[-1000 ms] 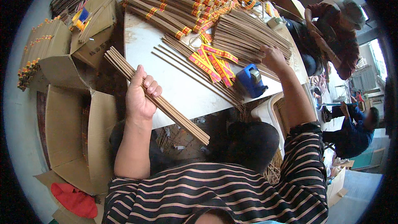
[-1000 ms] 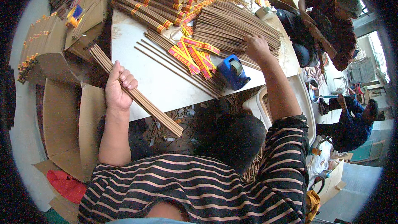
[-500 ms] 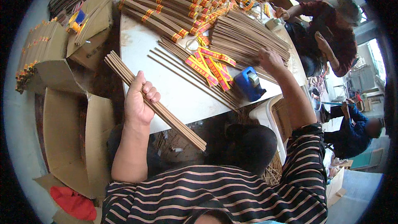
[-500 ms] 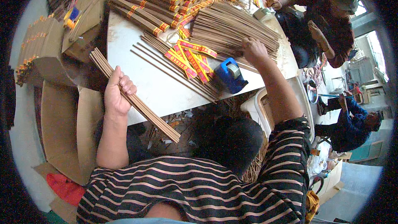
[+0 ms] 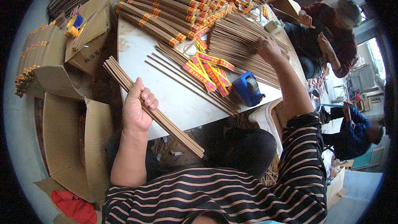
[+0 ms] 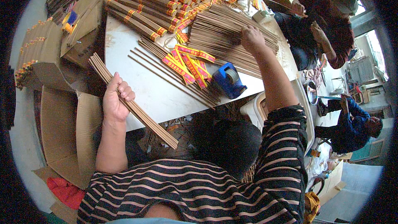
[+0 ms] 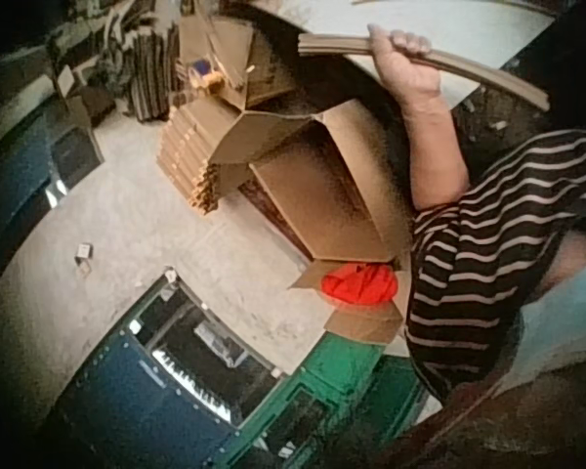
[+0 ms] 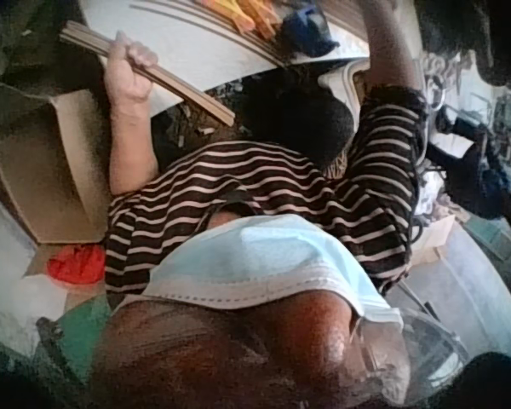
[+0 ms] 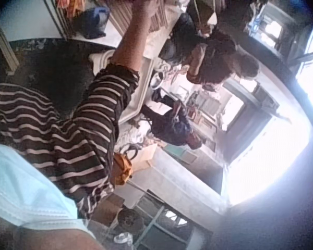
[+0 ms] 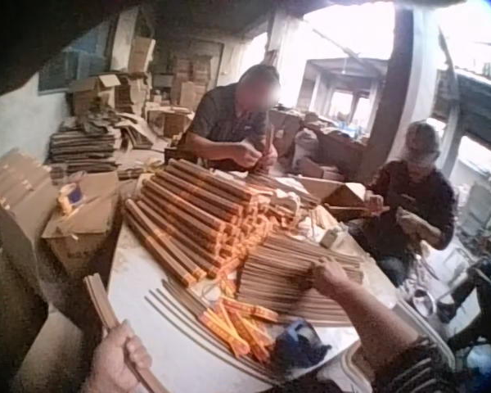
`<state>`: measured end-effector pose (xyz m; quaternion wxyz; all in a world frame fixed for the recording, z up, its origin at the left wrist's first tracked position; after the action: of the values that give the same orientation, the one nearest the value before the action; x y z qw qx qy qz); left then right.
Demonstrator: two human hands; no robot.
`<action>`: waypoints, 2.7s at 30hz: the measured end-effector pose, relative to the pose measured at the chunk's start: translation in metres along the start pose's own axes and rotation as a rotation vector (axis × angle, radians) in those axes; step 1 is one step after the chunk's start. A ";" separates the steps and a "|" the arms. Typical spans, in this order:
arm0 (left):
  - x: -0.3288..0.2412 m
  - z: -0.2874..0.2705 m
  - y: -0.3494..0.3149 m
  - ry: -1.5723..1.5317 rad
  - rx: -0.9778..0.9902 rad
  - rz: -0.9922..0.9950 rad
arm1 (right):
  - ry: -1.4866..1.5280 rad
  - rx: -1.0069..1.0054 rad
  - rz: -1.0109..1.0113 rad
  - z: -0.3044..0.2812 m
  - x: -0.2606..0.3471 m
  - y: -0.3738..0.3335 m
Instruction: The person gathers thin sticks, aligns them into bundles, wraps a yellow and red paper band around the middle, and secures it with a blue tape dispenser. Bundled sticks are placed into a cardboard box.
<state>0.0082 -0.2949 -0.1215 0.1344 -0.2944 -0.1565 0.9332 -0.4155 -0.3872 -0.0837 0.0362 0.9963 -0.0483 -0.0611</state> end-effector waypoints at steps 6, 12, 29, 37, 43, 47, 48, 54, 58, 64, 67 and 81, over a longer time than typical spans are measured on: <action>-0.001 -0.002 -0.002 -0.006 -0.003 -0.002 | -0.005 0.126 0.077 -0.004 0.009 0.001; 0.001 0.000 0.000 -0.026 0.001 -0.016 | 0.068 -0.033 -0.066 -0.001 -0.007 -0.001; -0.002 -0.001 -0.004 -0.035 -0.014 0.001 | 0.192 -0.117 -0.116 -0.033 -0.009 -0.015; -0.001 0.001 -0.005 -0.068 0.055 -0.009 | 0.385 -0.083 -0.031 -0.092 0.030 -0.031; 0.001 0.007 -0.017 0.021 0.163 0.038 | 1.320 0.557 0.024 -0.115 0.167 -0.112; 0.006 0.017 -0.025 -0.113 0.301 -0.042 | 1.560 0.799 0.144 -0.097 0.233 -0.161; 0.006 0.018 -0.027 -0.123 0.297 -0.039 | 1.592 0.806 0.170 -0.091 0.245 -0.168; -0.002 0.006 -0.030 -0.076 0.224 0.011 | 1.541 0.767 0.104 -0.072 0.284 -0.185; -0.001 0.000 -0.023 -0.089 0.176 0.119 | 1.321 0.634 0.075 -0.075 0.296 -0.184; 0.003 0.000 -0.020 -0.122 0.221 0.028 | 1.135 0.584 0.076 -0.072 0.298 -0.182; 0.003 0.003 -0.021 -0.082 0.281 0.004 | 1.182 0.653 0.080 -0.073 0.295 -0.182; 0.013 0.001 -0.013 -0.115 0.243 -0.059 | 1.428 0.758 0.138 -0.062 0.282 -0.179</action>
<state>-0.0003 -0.2789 -0.1228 0.1872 -0.2173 -0.0583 0.9562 -0.1128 -0.2341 -0.0698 -0.2778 0.7343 -0.0923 0.6124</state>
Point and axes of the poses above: each hand's wrist, its own y-axis towards the middle knuckle, its own z-axis out of the palm, x = y × z, the point moved 6 cm from there along y, towards the middle knuckle, and after that the axes turned 3 degrees about z, right-handed, at the moved point
